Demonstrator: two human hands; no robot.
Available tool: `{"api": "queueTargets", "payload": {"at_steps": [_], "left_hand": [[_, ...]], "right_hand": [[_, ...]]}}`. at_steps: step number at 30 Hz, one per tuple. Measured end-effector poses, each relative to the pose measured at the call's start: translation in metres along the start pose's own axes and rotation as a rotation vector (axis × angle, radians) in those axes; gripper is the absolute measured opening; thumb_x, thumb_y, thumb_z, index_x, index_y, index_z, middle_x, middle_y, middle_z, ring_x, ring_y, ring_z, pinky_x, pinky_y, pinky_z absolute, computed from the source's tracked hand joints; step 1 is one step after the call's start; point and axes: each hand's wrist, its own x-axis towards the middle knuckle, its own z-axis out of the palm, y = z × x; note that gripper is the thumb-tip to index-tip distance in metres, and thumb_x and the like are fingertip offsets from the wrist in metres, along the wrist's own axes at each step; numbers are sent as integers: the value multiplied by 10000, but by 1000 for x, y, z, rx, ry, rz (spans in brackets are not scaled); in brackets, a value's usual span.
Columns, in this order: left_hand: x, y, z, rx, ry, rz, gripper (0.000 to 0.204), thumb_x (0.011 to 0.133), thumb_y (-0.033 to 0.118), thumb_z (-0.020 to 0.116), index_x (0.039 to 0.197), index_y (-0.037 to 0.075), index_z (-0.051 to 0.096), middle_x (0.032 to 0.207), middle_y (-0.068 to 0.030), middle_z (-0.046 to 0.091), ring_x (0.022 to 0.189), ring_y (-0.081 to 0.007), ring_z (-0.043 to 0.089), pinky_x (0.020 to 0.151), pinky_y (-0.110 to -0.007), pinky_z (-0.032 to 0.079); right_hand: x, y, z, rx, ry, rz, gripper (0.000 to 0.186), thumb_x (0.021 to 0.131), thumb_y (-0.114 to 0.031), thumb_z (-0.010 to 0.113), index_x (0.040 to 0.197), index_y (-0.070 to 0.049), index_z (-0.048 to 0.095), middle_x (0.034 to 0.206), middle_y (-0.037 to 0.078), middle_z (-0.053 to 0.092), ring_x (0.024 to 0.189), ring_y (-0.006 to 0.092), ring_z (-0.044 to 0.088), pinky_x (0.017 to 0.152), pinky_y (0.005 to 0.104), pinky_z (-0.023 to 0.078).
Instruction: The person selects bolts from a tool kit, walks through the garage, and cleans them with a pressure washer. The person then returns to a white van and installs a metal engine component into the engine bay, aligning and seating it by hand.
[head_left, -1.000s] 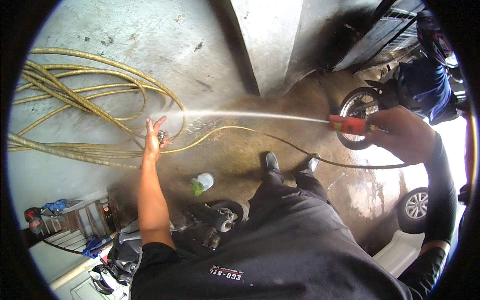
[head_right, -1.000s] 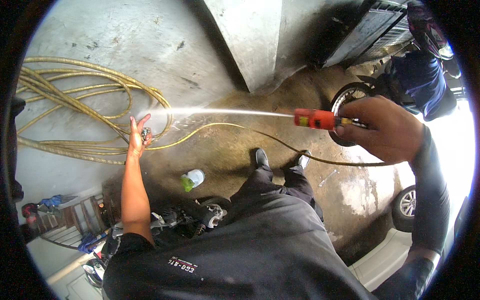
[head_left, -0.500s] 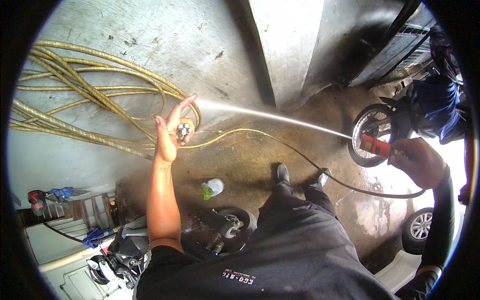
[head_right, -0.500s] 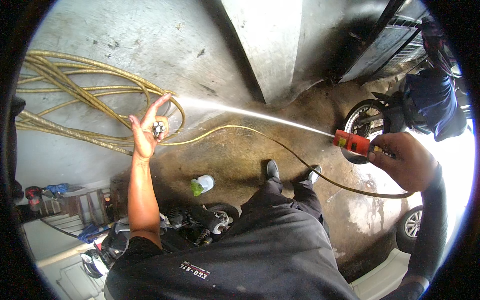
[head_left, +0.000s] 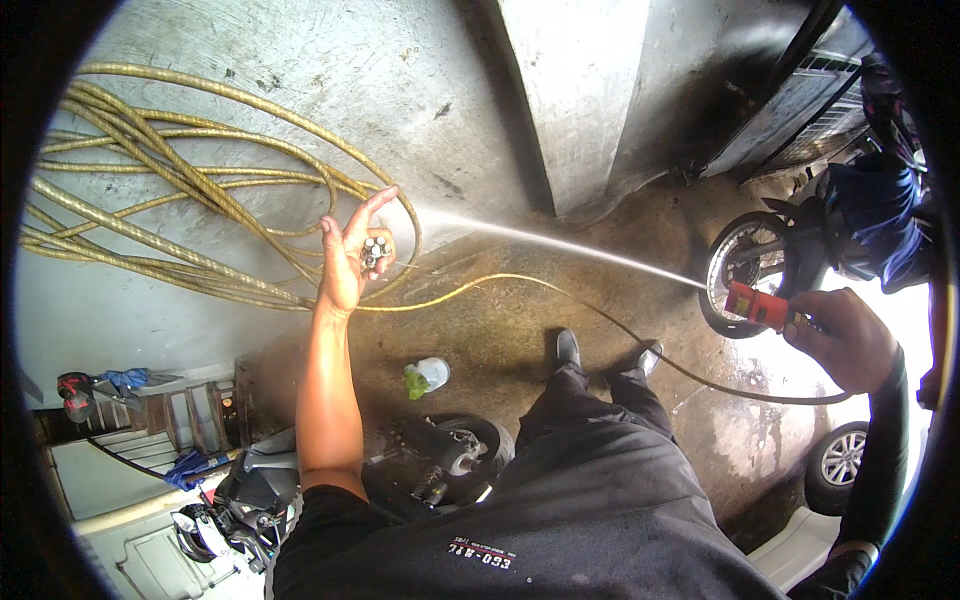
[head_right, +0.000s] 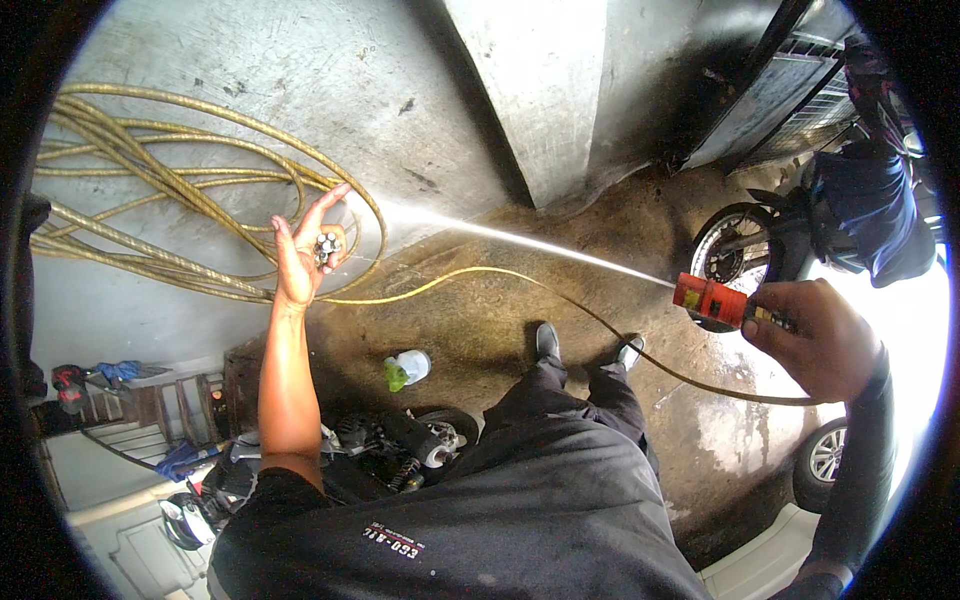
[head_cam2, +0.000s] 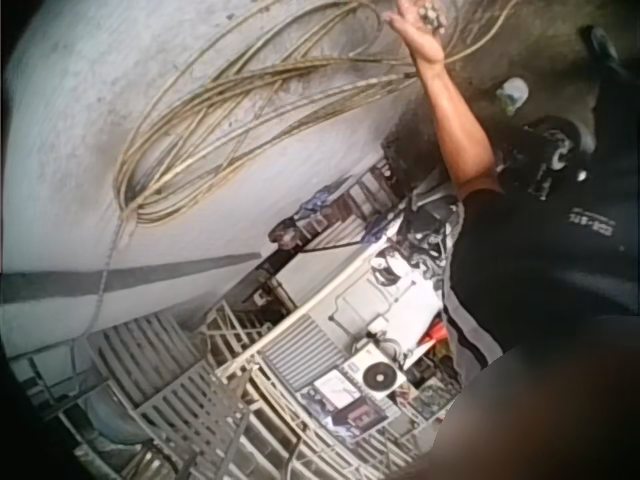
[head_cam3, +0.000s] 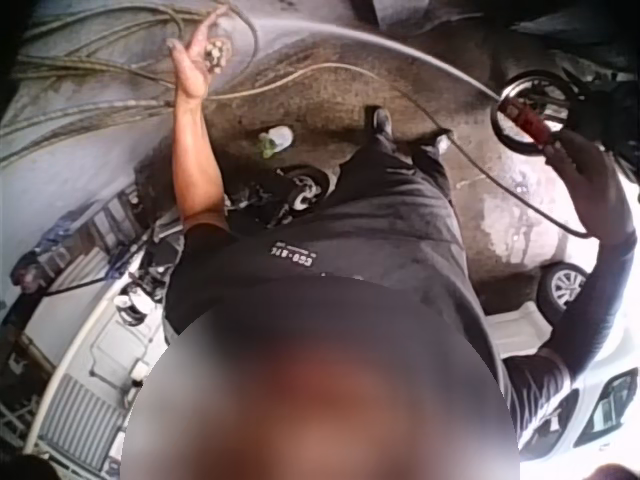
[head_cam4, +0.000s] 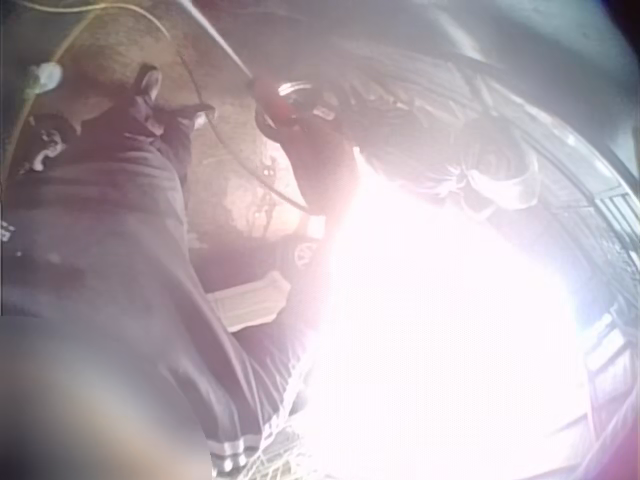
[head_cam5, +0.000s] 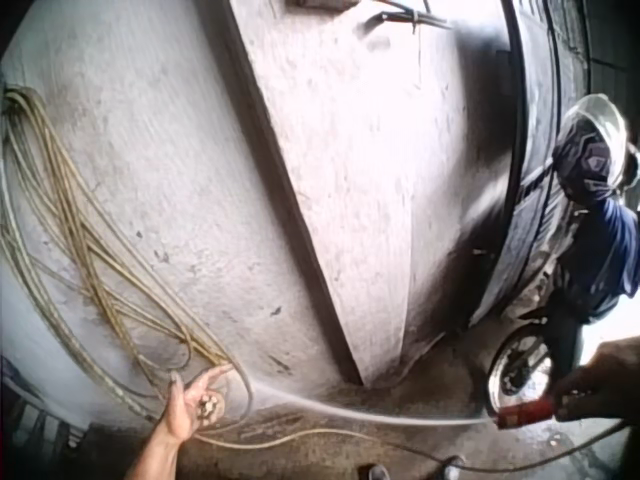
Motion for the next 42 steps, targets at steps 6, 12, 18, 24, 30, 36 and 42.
{"api": "queueTargets", "payload": {"at_steps": [6,12,18,24,30,36,42], "left_hand": [[22,-47,-35,63,15,-185,1144,895,967,84,1605,144,442,700,37,491,593,-56,432,516,-209,288],[41,-95,-70,99,101,-339,1106,924,945,160,1590,110,446,740,-6,543,577,-64,454,485,-216,300],[38,-114,-115,151,298,-428,1086,933,934,237,1568,79,452,681,1,547,503,-87,426,472,-255,320],[30,-125,-134,163,288,-514,1128,904,965,227,1581,91,452,655,24,504,494,-85,393,472,-264,311],[38,-141,-149,284,313,-530,1149,870,995,222,1546,117,528,833,-52,621,642,-129,501,560,-321,395],[28,-165,-184,344,297,-744,1179,839,1021,226,1451,90,613,1069,-107,654,740,-182,524,627,-350,406],[6,-157,-191,59,375,-617,1042,931,935,253,1339,73,670,753,1,509,557,-105,400,470,-242,292]], "right_hand": [[-18,-7,-4,-8,25,19,266,954,-230,729,1117,-24,770,641,102,624,565,191,578,592,374,477],[-37,-15,-16,52,-36,-33,294,936,-250,736,1112,-16,768,609,96,628,525,190,587,556,373,475],[-39,-22,-17,67,-96,-94,290,927,-250,737,1099,-18,766,628,118,659,540,227,649,563,385,500],[-35,-35,-17,-60,-50,-196,274,913,-239,766,1093,-32,769,660,135,672,565,276,669,592,405,514],[-24,-40,-25,-55,-100,-172,270,899,-207,776,1084,-10,762,695,150,694,591,263,687,602,393,518],[-21,-39,-26,-31,-115,-205,314,916,-201,738,1083,65,737,695,145,718,586,211,698,589,362,519],[-12,-47,-32,128,-179,-214,262,942,-214,753,1093,0,757,697,154,700,575,252,672,591,389,514]]}}
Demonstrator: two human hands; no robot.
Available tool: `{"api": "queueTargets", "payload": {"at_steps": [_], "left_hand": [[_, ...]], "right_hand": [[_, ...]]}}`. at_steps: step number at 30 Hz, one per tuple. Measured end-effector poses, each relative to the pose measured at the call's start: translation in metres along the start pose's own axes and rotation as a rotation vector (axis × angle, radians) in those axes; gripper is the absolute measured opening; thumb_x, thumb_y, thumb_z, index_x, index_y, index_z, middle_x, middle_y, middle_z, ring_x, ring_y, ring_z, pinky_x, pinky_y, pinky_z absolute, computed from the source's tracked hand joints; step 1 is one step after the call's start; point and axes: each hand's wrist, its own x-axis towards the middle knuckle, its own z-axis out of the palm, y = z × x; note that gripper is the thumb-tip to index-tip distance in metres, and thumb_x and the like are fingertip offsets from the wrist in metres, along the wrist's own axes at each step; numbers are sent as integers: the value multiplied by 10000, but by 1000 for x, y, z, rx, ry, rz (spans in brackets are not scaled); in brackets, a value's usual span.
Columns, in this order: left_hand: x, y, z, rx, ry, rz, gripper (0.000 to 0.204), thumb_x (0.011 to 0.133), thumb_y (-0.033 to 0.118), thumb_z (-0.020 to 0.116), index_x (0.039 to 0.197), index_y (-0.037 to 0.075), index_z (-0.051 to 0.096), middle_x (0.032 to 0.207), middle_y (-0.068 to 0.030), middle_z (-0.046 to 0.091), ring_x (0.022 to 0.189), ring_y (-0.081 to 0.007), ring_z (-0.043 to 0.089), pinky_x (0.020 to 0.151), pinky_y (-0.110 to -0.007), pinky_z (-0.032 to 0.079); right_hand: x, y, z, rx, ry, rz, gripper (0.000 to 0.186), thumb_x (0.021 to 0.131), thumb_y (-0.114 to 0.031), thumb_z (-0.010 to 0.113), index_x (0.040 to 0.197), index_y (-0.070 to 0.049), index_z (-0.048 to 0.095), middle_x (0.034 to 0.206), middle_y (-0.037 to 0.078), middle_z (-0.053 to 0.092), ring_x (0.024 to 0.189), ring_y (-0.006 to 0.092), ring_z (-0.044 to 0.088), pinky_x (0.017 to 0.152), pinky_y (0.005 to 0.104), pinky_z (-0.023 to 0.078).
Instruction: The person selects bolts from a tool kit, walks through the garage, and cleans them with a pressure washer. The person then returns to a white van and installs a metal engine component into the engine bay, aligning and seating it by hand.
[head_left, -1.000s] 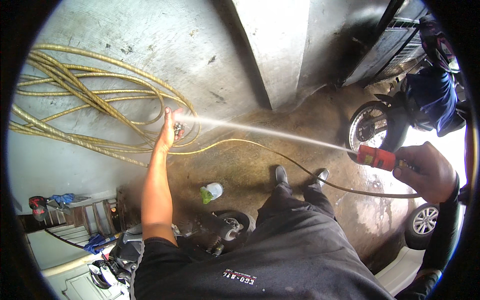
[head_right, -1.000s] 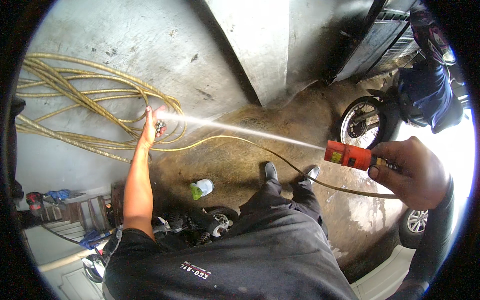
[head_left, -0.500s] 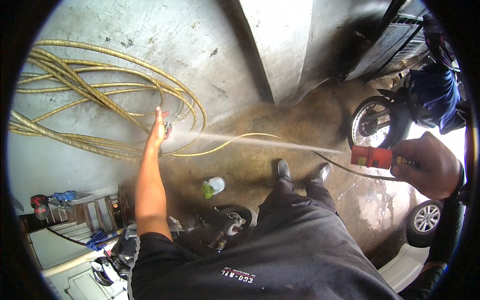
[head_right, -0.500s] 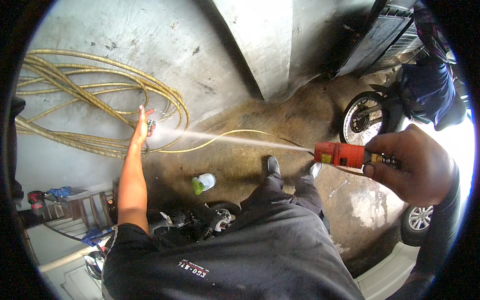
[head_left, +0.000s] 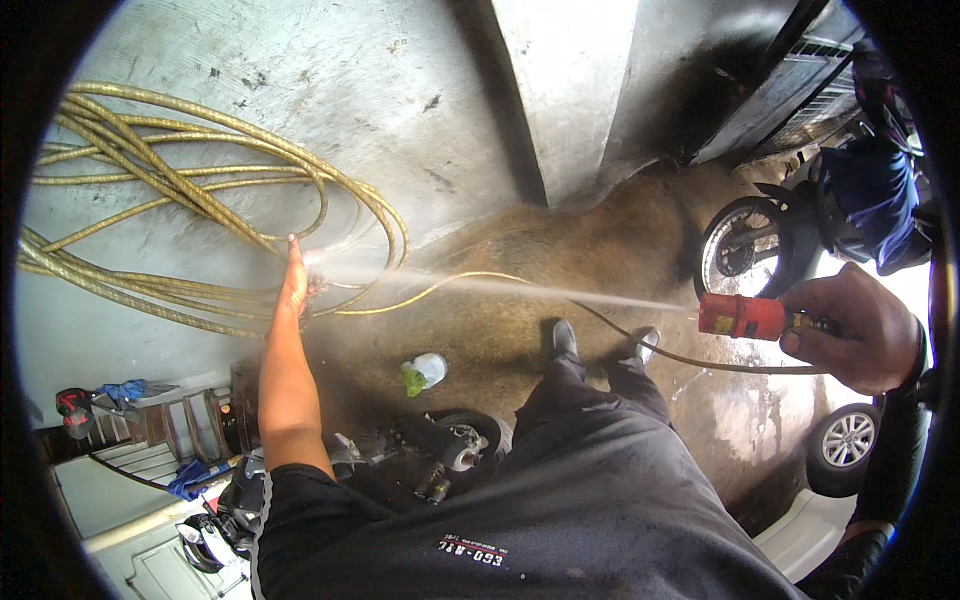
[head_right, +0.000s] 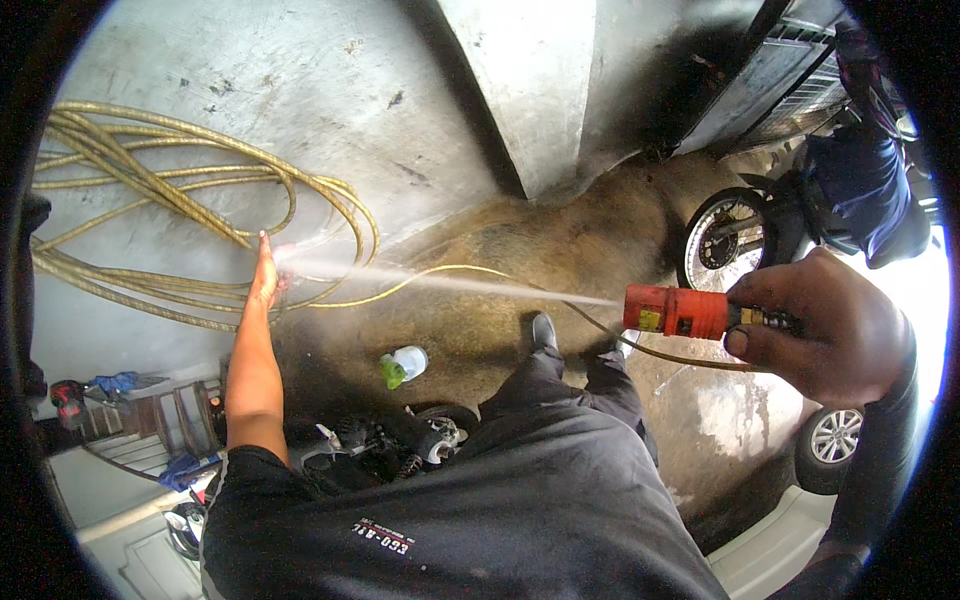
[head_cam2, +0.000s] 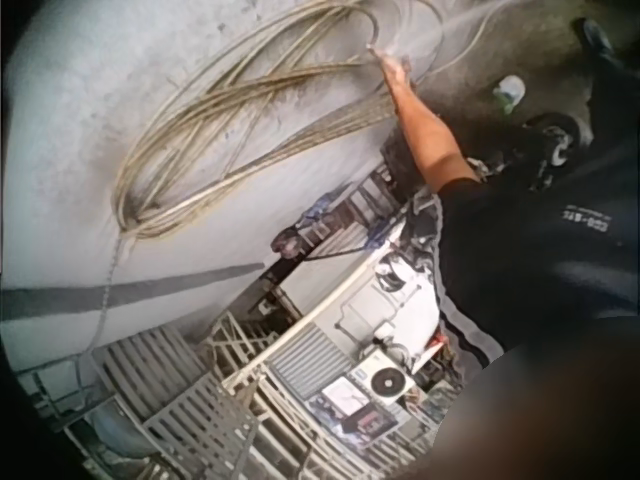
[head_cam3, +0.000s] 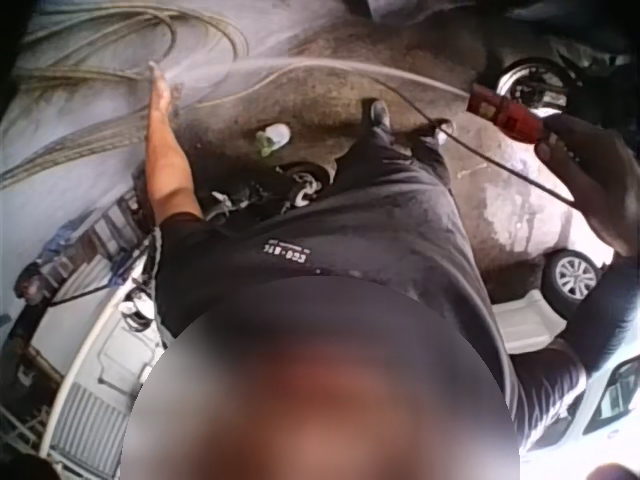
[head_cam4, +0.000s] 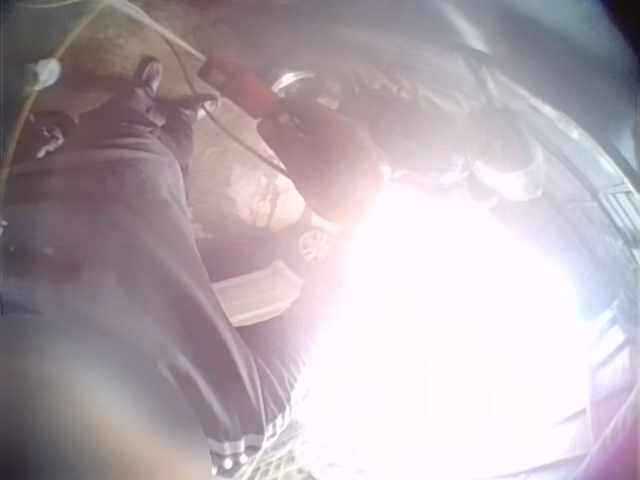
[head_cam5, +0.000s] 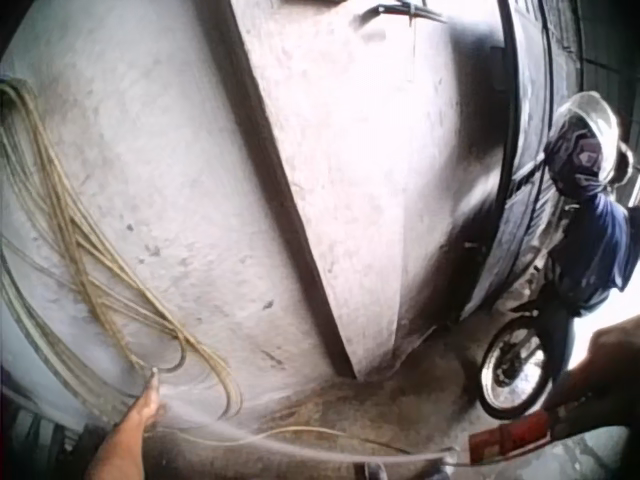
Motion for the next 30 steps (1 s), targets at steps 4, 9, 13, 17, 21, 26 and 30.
{"api": "queueTargets", "payload": {"at_steps": [4,9,13,17,21,26,30], "left_hand": [[-4,-10,-15,84,35,-46,1094,892,972,256,1404,78,625,913,-41,590,665,-123,483,548,-288,373],[-5,-28,-29,248,270,-10,1192,893,973,244,1597,36,458,1292,-161,700,929,-231,617,761,-351,493],[-54,41,6,684,345,391,616,1033,509,565,1256,-52,687,1293,-298,683,1246,-432,647,1065,-483,499],[-163,174,101,619,206,659,362,1009,314,675,1180,-2,715,1172,-265,736,1124,-417,702,978,-471,537],[-280,326,191,558,281,1230,413,1055,259,622,1396,28,606,1132,-284,721,1134,-421,700,972,-451,549],[-349,510,287,865,677,1330,602,1056,326,567,1617,167,416,717,-210,691,666,-447,696,709,-550,574],[-355,568,322,874,985,1328,640,1042,316,563,1639,181,375,756,-208,724,712,-445,725,702,-555,604]], "right_hand": [[14,-8,-4,-54,-48,-49,259,951,-208,743,1109,-3,754,690,152,695,583,251,679,584,390,514],[22,-1,-8,-168,12,-38,272,958,-231,749,1142,-30,761,701,153,696,610,264,690,625,394,547],[39,23,-26,-296,-15,-39,402,1021,-404,647,1198,-60,754,940,215,754,884,371,739,820,469,581],[80,46,-41,-329,40,-142,517,1050,-485,537,1231,-41,730,1048,248,756,1027,435,722,917,506,556],[125,46,-48,-465,119,-235,531,1046,-496,517,1216,-45,739,1057,242,759,1030,427,727,924,503,553],[153,26,-67,-481,46,-238,665,1063,-596,421,1299,-46,709,1128,232,752,1055,381,722,966,456,536],[161,36,-76,-462,39,-323,609,1047,-557,477,1301,-57,715,1151,219,754,1097,380,715,982,456,533]]}}
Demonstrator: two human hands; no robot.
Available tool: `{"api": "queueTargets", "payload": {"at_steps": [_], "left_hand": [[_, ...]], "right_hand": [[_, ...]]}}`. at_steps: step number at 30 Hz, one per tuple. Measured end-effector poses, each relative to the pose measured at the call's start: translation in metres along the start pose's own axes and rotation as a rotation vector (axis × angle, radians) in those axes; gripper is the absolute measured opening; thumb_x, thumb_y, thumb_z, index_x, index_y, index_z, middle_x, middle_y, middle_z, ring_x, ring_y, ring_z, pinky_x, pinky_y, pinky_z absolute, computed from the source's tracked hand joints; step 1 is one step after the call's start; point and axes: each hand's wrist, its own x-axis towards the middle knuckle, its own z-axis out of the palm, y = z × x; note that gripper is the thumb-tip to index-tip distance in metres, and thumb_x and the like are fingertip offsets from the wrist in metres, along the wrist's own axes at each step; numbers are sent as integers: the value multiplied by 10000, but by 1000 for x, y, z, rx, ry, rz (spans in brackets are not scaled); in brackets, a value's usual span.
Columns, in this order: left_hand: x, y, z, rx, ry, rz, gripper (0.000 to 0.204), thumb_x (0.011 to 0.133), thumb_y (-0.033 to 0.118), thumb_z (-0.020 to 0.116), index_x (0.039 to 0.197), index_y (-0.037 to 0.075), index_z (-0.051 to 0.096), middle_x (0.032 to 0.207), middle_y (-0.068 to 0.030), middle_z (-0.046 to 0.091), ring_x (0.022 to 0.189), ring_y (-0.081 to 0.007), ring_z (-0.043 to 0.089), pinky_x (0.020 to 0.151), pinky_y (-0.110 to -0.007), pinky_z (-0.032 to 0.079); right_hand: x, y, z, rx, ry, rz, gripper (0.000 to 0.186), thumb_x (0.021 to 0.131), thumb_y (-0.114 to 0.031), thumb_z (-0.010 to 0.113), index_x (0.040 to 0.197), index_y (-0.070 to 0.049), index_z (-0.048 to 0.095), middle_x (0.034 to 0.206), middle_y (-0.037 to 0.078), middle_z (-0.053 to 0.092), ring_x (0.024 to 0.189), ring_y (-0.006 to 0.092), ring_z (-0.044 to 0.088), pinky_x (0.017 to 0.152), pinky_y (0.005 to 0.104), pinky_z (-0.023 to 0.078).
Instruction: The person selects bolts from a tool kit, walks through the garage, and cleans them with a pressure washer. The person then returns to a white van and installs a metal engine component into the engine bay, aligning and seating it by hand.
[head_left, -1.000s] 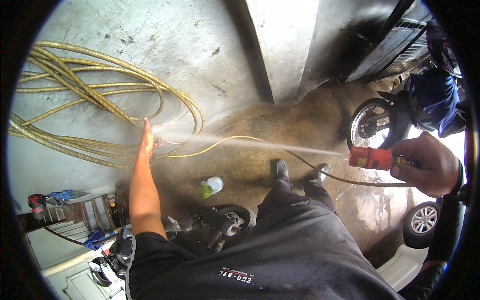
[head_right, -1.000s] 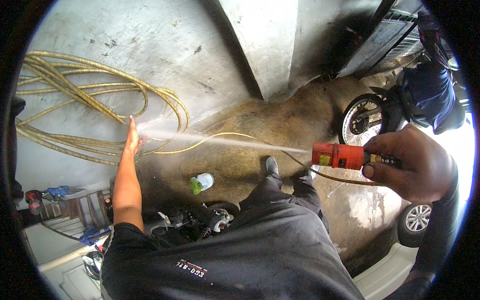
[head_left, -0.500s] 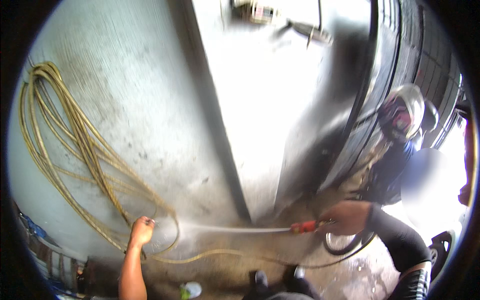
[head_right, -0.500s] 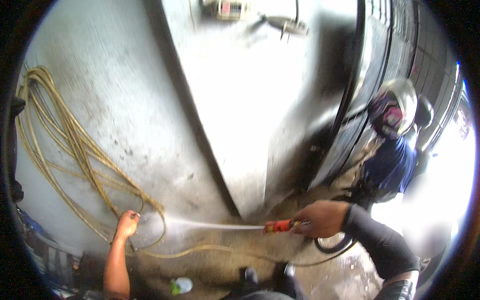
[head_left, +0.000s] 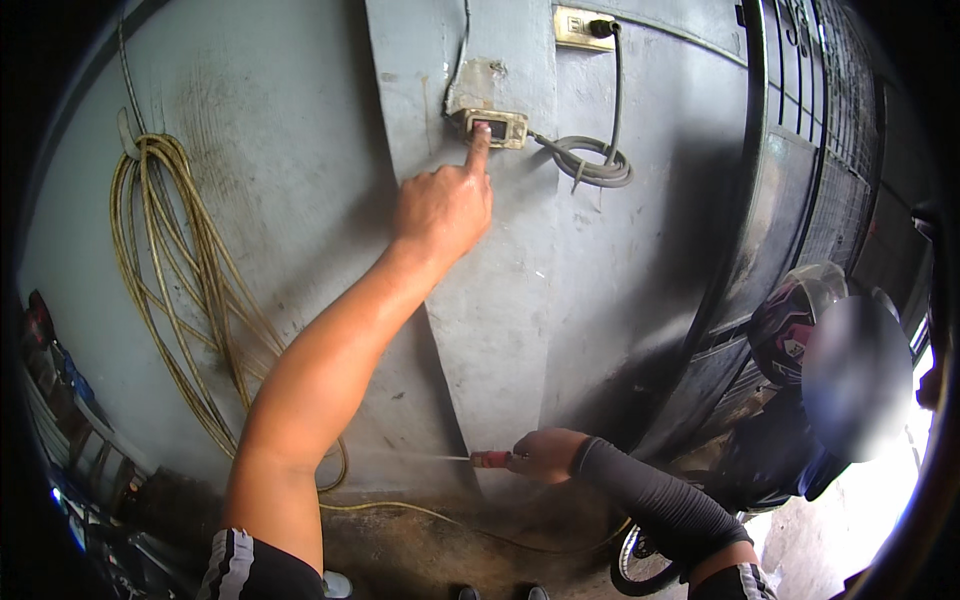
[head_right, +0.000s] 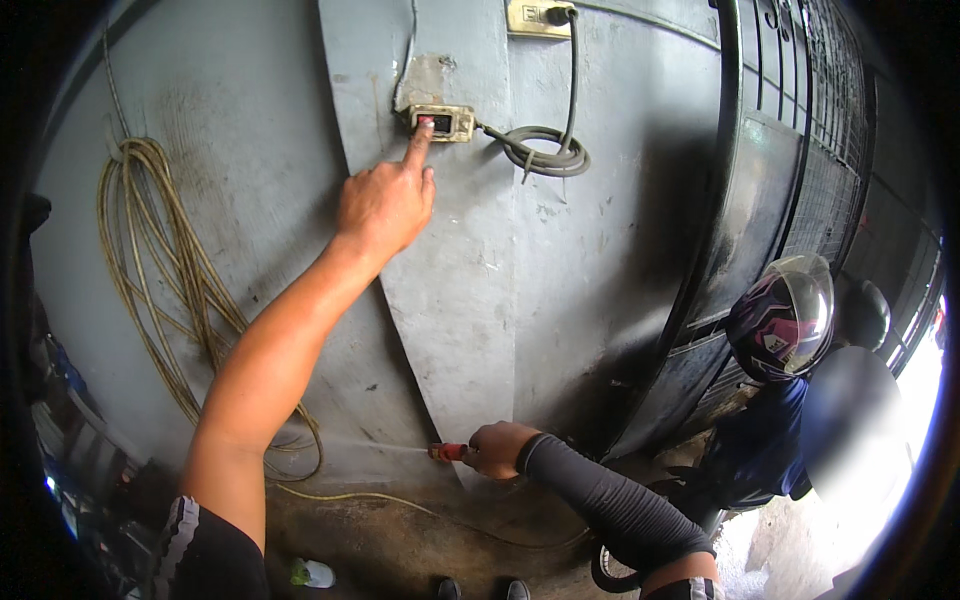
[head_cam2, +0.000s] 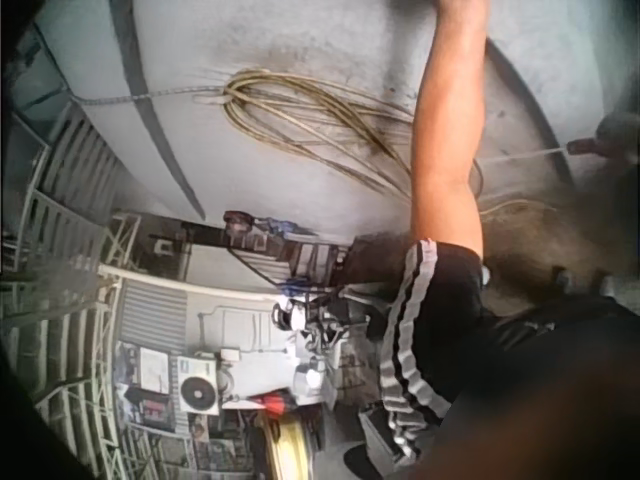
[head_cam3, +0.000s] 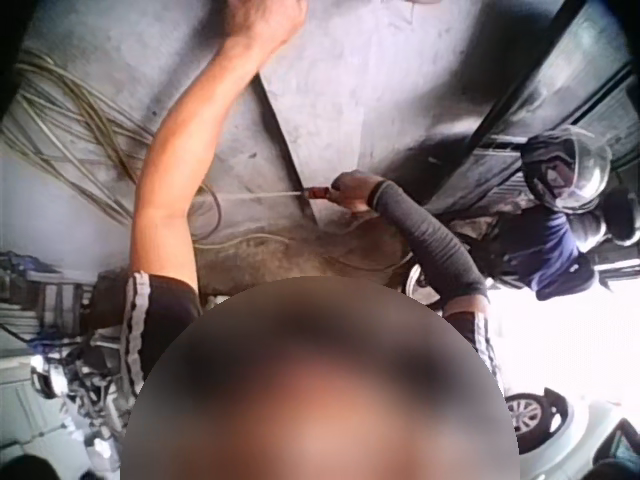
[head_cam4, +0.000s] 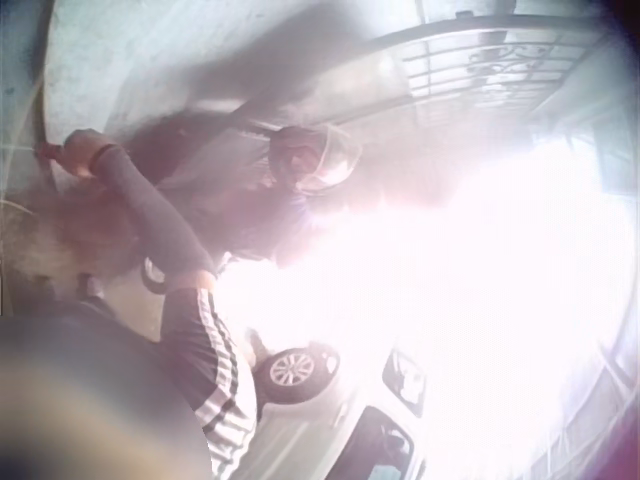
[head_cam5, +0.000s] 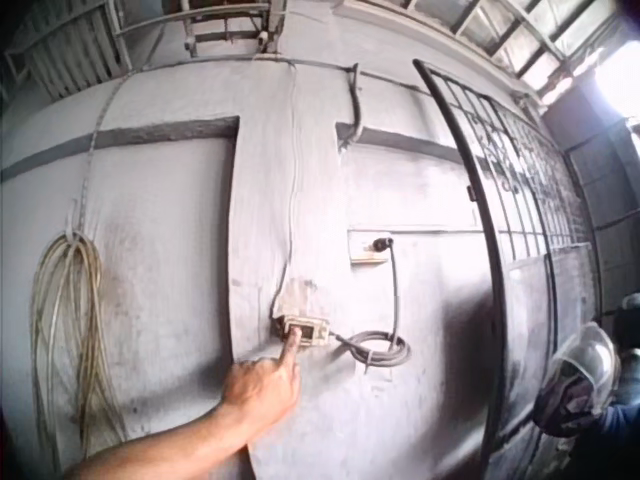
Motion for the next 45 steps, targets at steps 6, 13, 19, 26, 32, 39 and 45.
{"api": "queueTargets", "payload": {"at_steps": [6,13,19,26,32,39,45], "left_hand": [[-7,5,4,49,46,-71,604,1032,353,576,1601,197,448,767,-205,736,723,-443,728,698,-554,604],[-278,-80,15,-305,1,-480,549,1070,370,596,1510,52,513,1244,-274,713,1109,-439,707,991,-465,538],[-643,5,-94,-295,-603,-1519,525,1055,465,570,1386,61,632,1390,-269,646,1263,-444,635,1058,-478,499],[-888,195,-248,-568,-304,-2515,457,1021,457,629,1224,72,768,1008,-125,757,633,-213,602,581,-385,508],[-1001,420,-390,-652,1320,-2854,320,1068,379,573,947,105,689,624,6,512,498,-146,437,465,-313,366],[-1141,590,-501,-538,2136,-2574,302,1071,313,569,892,91,667,638,-23,526,512,-161,490,476,-309,442],[-1170,534,-644,-388,968,-2831,333,1063,280,632,1212,-1,726,826,-38,622,651,-115,507,520,-286,413]], "right_hand": [[35,43,24,-67,89,-170,399,1016,-384,571,1115,-55,773,1096,222,758,1044,400,727,912,483,555],[123,30,85,-184,-77,-176,454,1055,-374,532,1193,12,727,1118,260,744,1035,418,734,924,509,573],[229,-97,157,-357,-446,-295,370,1079,-242,485,1374,-100,658,1081,180,738,944,329,752,845,458,619],[360,-322,237,-425,-119,-578,565,944,-400,675,1400,-68,635,1219,194,691,1028,324,697,905,451,575],[362,-422,425,-430,-113,-557,983,899,-535,744,1583,45,342,1448,340,576,1351,438,582,1123,512,474],[151,-339,737,-384,-1240,-116,352,1086,-398,515,1233,-104,641,1052,164,737,958,343,701,948,595,558],[-18,-360,775,-415,-1027,-168,376,1105,-412,498,1192,-77,647,1035,150,746,944,332,717,918,568,586]]}}
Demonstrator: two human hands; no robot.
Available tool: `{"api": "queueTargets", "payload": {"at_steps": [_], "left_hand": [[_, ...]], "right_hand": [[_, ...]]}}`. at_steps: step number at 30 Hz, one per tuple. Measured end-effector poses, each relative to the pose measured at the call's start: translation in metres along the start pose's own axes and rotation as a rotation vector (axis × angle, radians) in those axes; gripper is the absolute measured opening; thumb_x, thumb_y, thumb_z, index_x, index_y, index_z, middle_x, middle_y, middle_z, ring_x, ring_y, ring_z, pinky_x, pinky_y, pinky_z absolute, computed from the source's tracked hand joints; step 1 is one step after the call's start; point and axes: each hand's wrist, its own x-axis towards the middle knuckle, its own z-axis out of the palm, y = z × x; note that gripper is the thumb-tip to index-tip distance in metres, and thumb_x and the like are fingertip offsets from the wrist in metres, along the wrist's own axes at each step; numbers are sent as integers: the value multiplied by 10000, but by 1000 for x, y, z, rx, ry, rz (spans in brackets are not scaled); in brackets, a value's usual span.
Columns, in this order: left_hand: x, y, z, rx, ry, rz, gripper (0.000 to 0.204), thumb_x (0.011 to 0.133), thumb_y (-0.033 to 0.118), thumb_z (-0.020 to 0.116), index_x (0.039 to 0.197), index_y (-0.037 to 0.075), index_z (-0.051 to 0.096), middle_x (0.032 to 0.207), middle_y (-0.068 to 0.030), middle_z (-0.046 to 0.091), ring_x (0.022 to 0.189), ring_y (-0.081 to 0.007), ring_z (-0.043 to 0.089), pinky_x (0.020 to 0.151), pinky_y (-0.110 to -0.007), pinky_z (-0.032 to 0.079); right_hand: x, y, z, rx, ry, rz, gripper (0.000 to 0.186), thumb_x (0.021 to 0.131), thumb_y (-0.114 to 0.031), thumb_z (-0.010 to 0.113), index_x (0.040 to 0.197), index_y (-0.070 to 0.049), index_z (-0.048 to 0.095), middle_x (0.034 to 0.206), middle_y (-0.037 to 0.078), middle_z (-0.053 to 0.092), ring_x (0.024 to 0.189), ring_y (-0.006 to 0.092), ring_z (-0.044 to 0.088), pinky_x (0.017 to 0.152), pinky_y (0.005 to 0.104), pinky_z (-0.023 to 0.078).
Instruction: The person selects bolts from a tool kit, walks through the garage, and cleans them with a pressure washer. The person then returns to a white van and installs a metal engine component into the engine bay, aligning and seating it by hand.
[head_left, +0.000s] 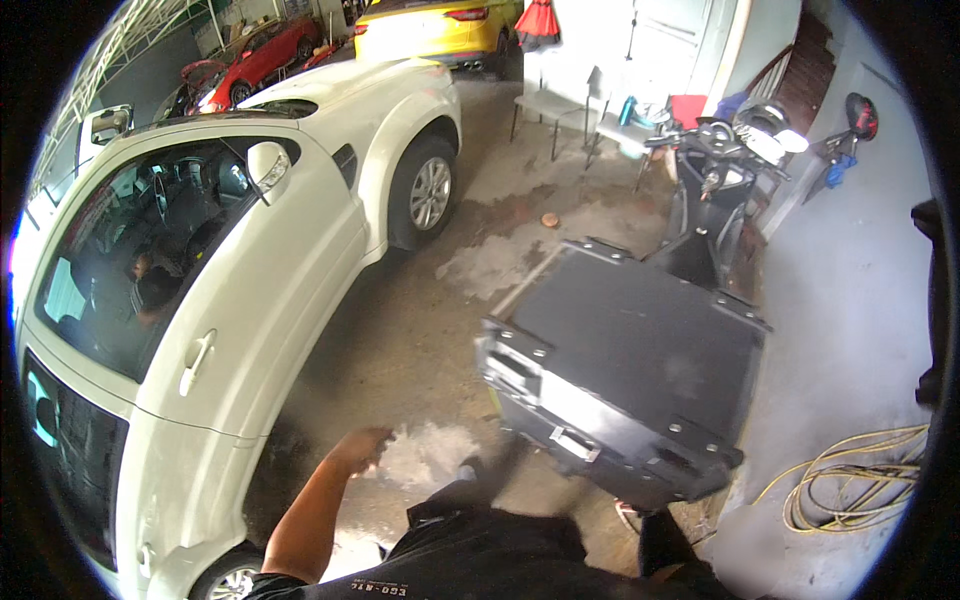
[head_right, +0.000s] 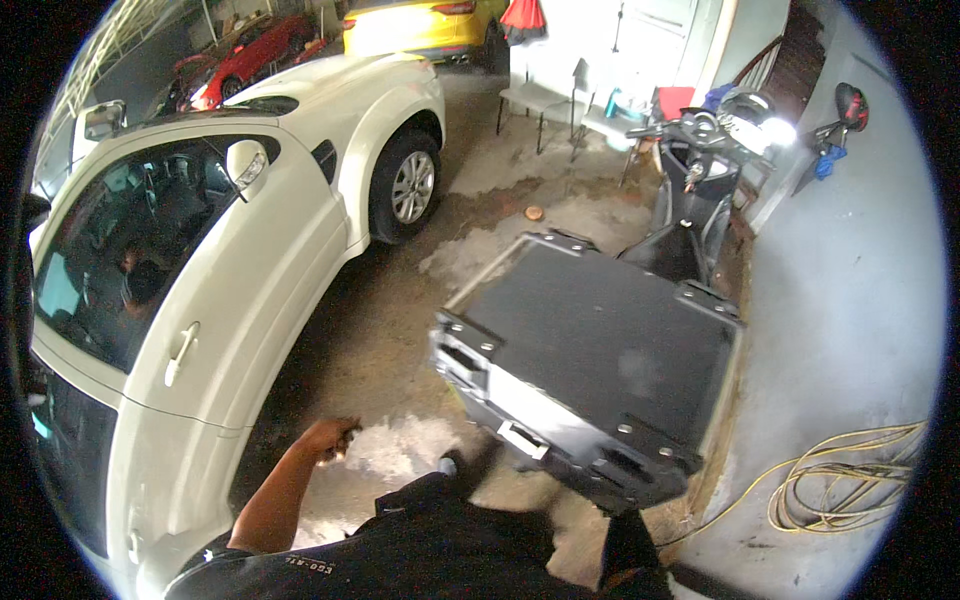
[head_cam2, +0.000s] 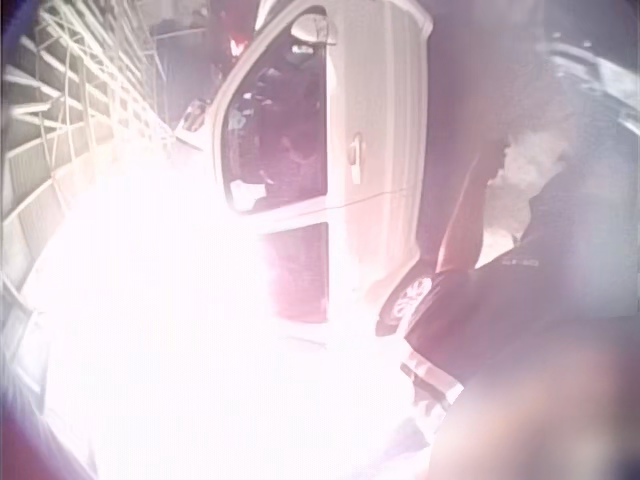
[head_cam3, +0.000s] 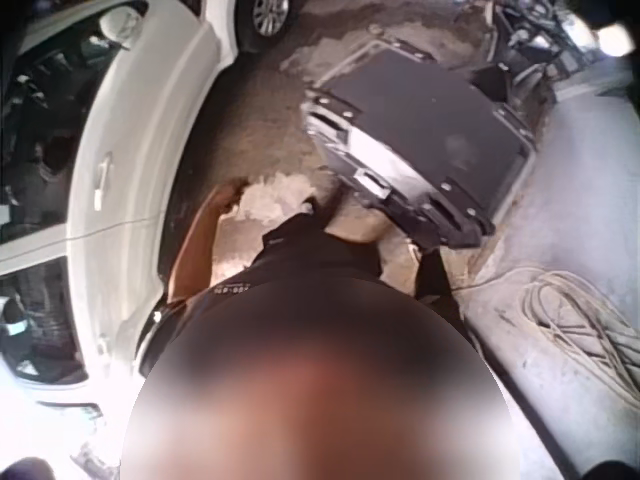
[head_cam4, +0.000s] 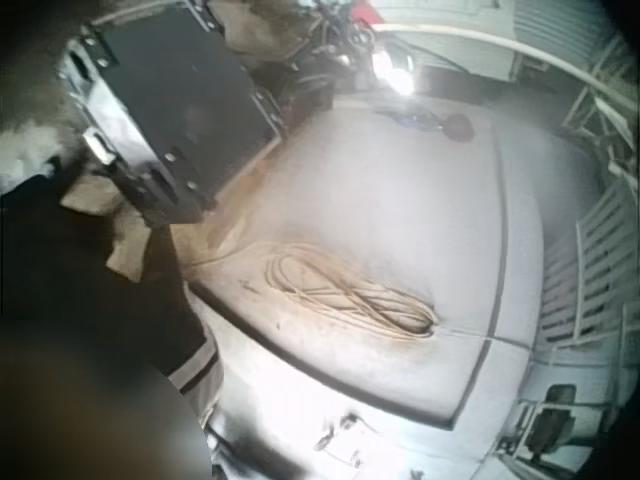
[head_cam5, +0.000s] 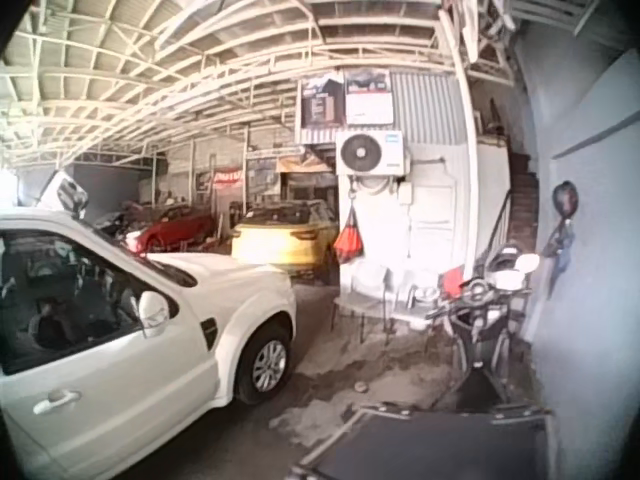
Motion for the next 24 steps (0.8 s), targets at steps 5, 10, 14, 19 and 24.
{"api": "queueTargets", "payload": {"at_steps": [5,10,14,19,24], "left_hand": [[-4,92,-111,-239,-409,373,350,1065,400,639,1119,73,752,864,-8,617,680,-121,516,585,-263,424],[113,171,-97,1052,41,463,407,1058,388,593,988,-2,683,1005,-219,720,958,-421,698,883,-561,541],[157,338,-55,-118,-407,335,774,1072,745,302,1043,46,633,678,1,416,578,-112,355,551,-298,328],[128,532,-15,11,-805,725,1180,870,980,64,1208,3,635,610,-26,482,470,-88,347,488,-263,279],[122,656,-37,166,-863,1035,1335,775,1027,-50,1301,-8,609,632,-66,558,450,-90,373,502,-248,324]], "right_hand": [[-24,11,62,73,94,154,391,1103,-408,514,1211,-50,628,1070,162,743,971,338,732,903,538,610],[-7,54,148,325,-69,423,466,1092,-542,504,1044,-108,670,912,49,733,798,225,713,841,480,618],[-7,45,257,331,13,462,519,1033,-629,558,1046,-123,672,861,50,731,755,246,719,754,445,619],[20,-71,332,470,27,404,474,1026,-586,568,1078,-129,681,887,66,741,779,270,726,742,470,607],[48,-195,366,562,76,292,433,1019,-544,577,1111,-136,690,913,83,751,802,295,733,730,496,596]]}}
